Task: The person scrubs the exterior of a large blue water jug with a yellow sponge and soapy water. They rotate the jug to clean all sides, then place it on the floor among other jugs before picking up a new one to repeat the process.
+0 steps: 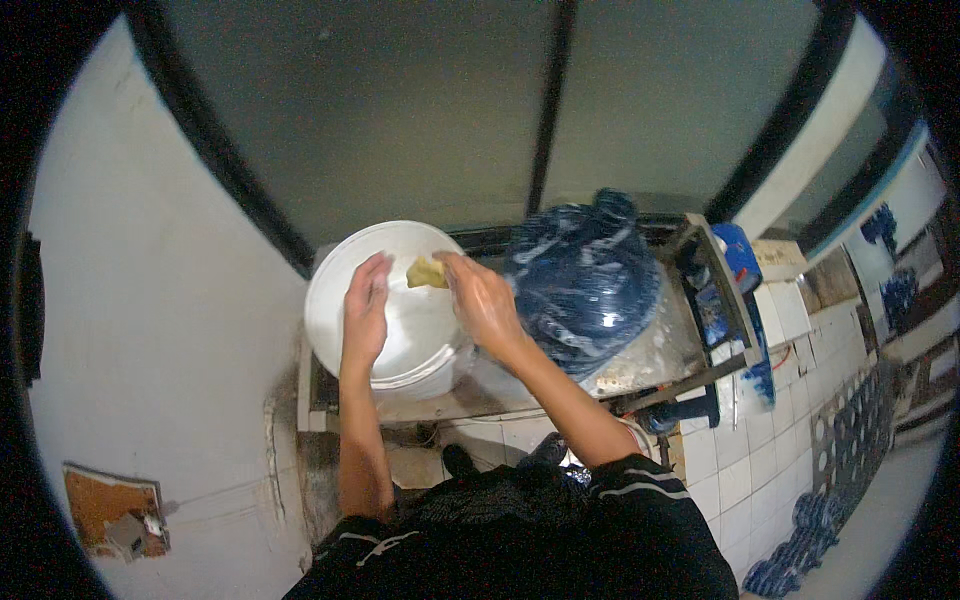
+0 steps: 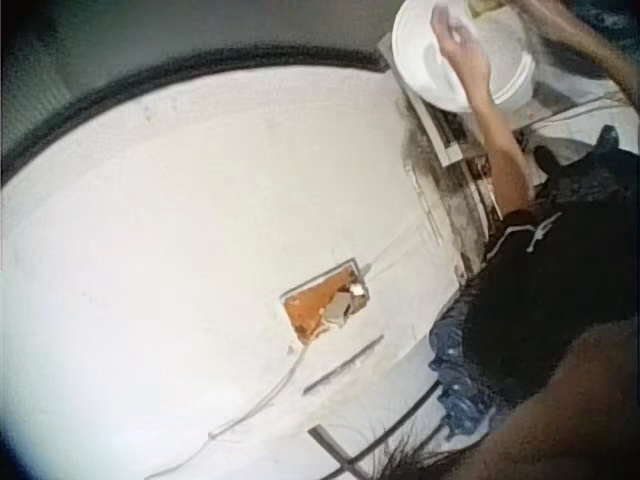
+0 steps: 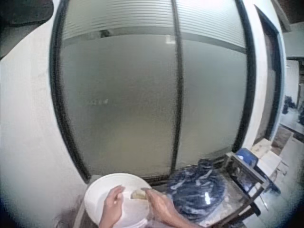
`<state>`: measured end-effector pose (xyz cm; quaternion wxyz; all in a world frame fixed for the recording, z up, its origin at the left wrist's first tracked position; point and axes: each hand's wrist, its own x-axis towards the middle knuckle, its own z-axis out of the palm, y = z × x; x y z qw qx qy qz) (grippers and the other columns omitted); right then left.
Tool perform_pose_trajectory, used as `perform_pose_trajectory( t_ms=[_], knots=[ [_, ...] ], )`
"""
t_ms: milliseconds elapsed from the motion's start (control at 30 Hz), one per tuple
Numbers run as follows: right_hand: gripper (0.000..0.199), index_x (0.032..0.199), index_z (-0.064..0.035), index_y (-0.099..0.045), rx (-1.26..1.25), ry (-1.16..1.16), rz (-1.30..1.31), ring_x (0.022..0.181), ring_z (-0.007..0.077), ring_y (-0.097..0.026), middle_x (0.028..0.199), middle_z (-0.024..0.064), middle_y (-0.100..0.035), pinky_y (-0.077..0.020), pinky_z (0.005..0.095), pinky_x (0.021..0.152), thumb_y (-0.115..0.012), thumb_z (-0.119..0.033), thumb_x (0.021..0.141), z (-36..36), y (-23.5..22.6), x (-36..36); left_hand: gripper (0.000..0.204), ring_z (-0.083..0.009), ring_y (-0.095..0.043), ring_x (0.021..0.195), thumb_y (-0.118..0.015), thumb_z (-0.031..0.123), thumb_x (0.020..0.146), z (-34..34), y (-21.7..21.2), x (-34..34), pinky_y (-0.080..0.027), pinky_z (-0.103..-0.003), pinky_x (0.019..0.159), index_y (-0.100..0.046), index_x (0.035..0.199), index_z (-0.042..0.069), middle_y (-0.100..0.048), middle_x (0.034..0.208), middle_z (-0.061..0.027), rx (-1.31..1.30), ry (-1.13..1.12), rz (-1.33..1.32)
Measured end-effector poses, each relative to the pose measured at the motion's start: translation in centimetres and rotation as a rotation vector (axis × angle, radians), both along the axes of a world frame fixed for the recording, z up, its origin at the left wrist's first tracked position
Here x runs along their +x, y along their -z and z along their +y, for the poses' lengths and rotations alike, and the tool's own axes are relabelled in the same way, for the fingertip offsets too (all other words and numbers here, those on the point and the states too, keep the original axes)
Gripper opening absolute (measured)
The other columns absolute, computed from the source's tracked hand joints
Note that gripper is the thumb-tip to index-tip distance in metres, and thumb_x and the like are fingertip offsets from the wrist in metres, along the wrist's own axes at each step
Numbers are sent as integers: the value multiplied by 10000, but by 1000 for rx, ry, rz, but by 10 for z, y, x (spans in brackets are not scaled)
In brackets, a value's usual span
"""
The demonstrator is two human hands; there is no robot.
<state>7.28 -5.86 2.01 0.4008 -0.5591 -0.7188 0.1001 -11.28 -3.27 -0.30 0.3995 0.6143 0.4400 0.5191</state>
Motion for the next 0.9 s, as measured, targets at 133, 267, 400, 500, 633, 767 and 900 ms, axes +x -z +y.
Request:
perform_pose_trajectory(
  t_ms=[133,267,400,500,633,767,900],
  knots=[
    [262,1138,-121,-614,-295,-88,-332,947,349,-642,935,180,-681,-499,440,796,-528,-258,932,75,32,-69,414,-388,-415,1283,-575,175,883,-18,28,-77,-214,-500,1124,-519,1269,34,-530,1293,-234,-15,-467,615],
    [404,1061,-129,-670,-488,-164,-743,947,299,-666,945,132,-702,-504,420,830,-721,-361,734,169,150,-91,366,-337,-324,1357,-544,67,821,-26,55,-93,-171,-546,1133,-585,1184,51,-568,1259,-181,-3,-418,692],
    [392,1026,-115,-684,-746,-234,-865,920,284,-674,942,126,-703,-514,416,808,-715,-355,717,194,290,-53,318,-328,-315,1355,-540,18,768,-24,59,-85,-218,-524,1116,-630,1073,35,-607,1185,-175,14,-413,577],
    [379,1034,-107,-677,-1035,-309,-714,906,279,-674,953,123,-701,-519,417,796,-680,-356,749,174,321,-63,299,-332,-331,1340,-533,11,760,-24,65,-94,-235,-509,1102,-636,1041,16,-618,1162,-172,56,-403,608],
    [366,1045,-97,-669,-1333,-298,-166,887,272,-674,967,120,-697,-527,420,780,-634,-358,791,153,322,-90,309,-331,-346,1329,-535,7,745,-26,56,-96,-242,-497,1096,-640,1036,4,-626,1155,-162,59,-384,595],
    [360,1055,-87,-660,-1528,-310,592,868,264,-674,981,117,-694,-534,422,763,-587,-360,832,144,290,-139,356,-332,-351,1330,-522,-15,732,-26,59,-97,-251,-487,1089,-626,1072,17,-608,1193,-149,74,-385,571],
    [361,1066,-76,-652,-1493,-413,989,849,257,-674,995,114,-691,-541,425,747,-541,-361,874,157,232,-159,454,-328,-347,1336,-485,-75,705,-23,69,-93,-252,-497,1084,-579,1133,42,-550,1282,-126,74,-434,473]
  ],
)
